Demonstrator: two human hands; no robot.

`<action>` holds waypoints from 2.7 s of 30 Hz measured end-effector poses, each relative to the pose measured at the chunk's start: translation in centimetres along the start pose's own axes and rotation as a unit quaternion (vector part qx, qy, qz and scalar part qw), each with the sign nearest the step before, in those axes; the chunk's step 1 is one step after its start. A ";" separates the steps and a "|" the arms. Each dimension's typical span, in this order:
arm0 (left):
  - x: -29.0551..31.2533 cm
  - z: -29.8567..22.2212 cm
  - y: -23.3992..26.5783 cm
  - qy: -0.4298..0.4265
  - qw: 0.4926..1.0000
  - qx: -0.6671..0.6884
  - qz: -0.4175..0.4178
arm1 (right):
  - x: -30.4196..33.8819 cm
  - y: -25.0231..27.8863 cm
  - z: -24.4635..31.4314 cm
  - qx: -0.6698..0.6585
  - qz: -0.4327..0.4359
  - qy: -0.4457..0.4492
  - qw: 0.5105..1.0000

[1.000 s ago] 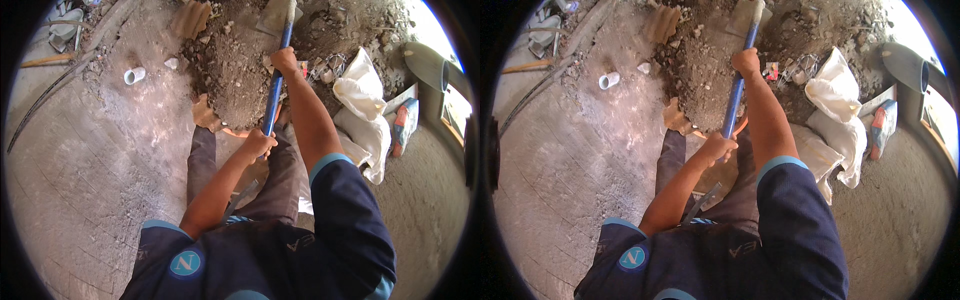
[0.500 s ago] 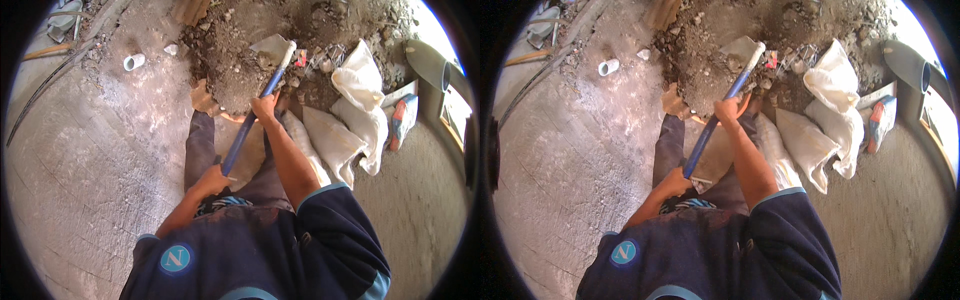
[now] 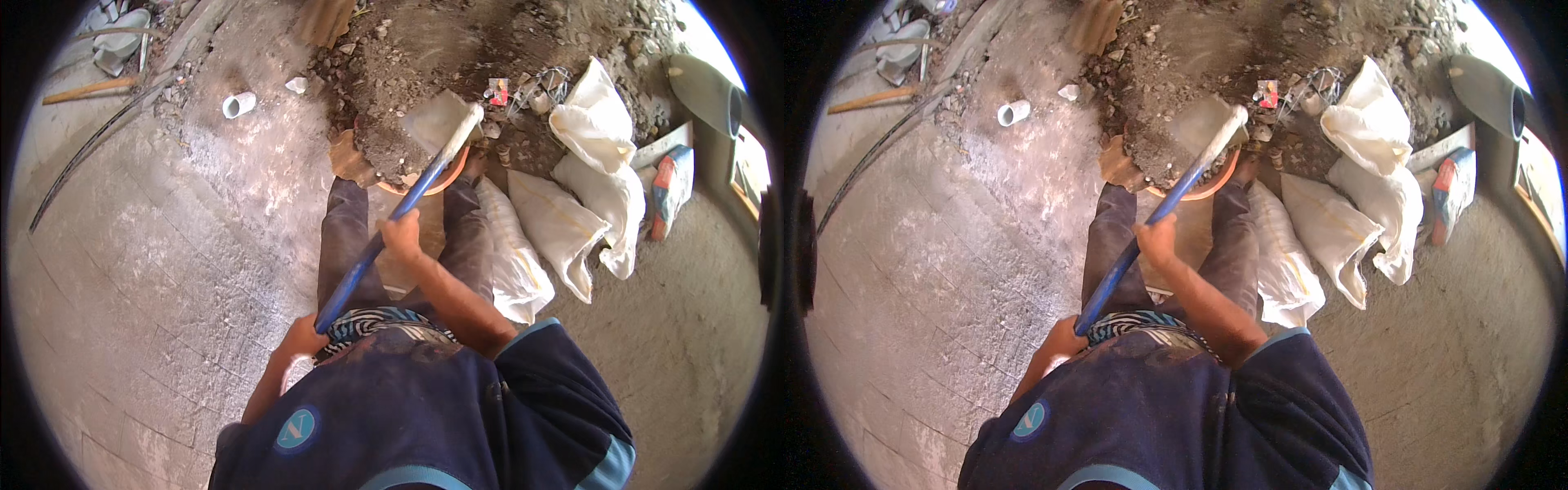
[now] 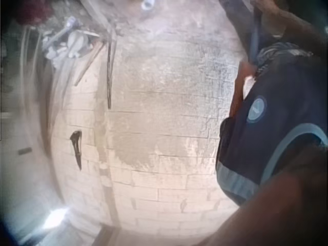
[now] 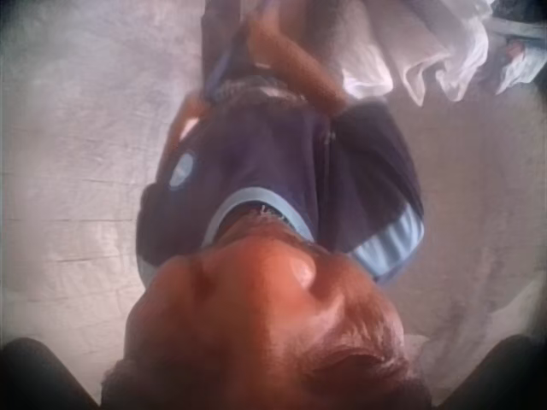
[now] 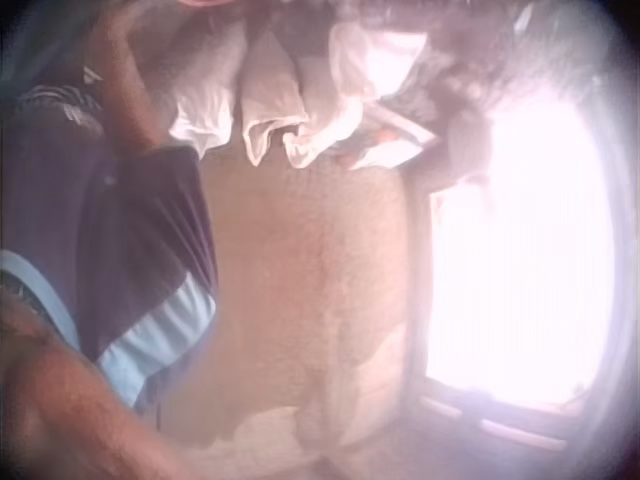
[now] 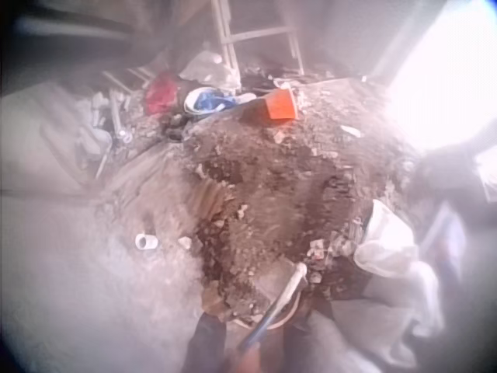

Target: The person opens a white plastic bag, uses a shovel to fill a plastic tray with dirt and debris, and then places a piece of tile and the contents of the tray into the bag.

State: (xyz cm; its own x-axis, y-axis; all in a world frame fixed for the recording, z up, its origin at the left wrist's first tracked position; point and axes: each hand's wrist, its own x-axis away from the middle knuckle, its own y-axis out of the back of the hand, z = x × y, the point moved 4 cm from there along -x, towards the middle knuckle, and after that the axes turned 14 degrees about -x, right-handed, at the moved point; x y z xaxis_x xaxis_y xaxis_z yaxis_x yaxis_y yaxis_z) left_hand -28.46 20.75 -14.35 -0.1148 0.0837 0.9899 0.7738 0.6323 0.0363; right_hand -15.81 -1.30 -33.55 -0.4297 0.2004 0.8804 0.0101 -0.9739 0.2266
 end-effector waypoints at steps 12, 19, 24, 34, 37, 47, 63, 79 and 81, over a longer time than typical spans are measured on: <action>-16.8 -29.6 14.2 -0.125 0.974 0.090 -0.164 | -16.0 11.7 20.5 -0.186 0.035 0.179 0.965; -13.7 -46.0 35.2 -0.179 0.844 -0.223 -0.454 | -12.9 25.4 -0.1 0.284 -0.089 0.147 0.943; -10.5 -47.3 36.1 -0.406 0.763 -0.160 -0.476 | -6.9 26.5 -12.9 0.367 0.017 -0.062 0.928; -27.8 -21.4 25.8 -0.122 0.896 0.041 -0.425 | -5.6 20.9 -8.6 0.411 0.013 -0.126 0.903; -32.7 -11.3 20.9 0.053 0.964 0.026 -0.259 | -7.0 20.4 -8.7 0.446 -0.007 -0.146 0.883; -51.7 6.8 9.3 0.208 0.937 0.157 -0.232 | -8.8 16.1 -10.1 0.502 -0.121 -0.175 0.838; -42.2 -10.6 3.7 0.111 0.922 0.055 -0.367 | -8.4 18.3 -12.8 0.462 -0.117 -0.127 0.870; -23.6 -14.1 5.0 0.019 0.913 0.152 -0.378 | -8.3 22.5 -10.2 0.395 -0.097 -0.095 0.909; -23.1 -11.2 5.6 -0.052 0.889 0.264 -0.370 | -8.9 21.9 -8.9 0.382 -0.082 -0.038 0.920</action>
State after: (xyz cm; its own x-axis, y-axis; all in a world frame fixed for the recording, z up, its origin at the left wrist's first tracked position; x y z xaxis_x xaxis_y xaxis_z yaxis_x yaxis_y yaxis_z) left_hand -14.54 13.74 -35.45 -0.5490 -0.4528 0.7025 0.0645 0.8151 0.5758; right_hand -19.82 -25.36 -40.19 -0.4176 0.3731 0.8285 0.5952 -0.5766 0.5597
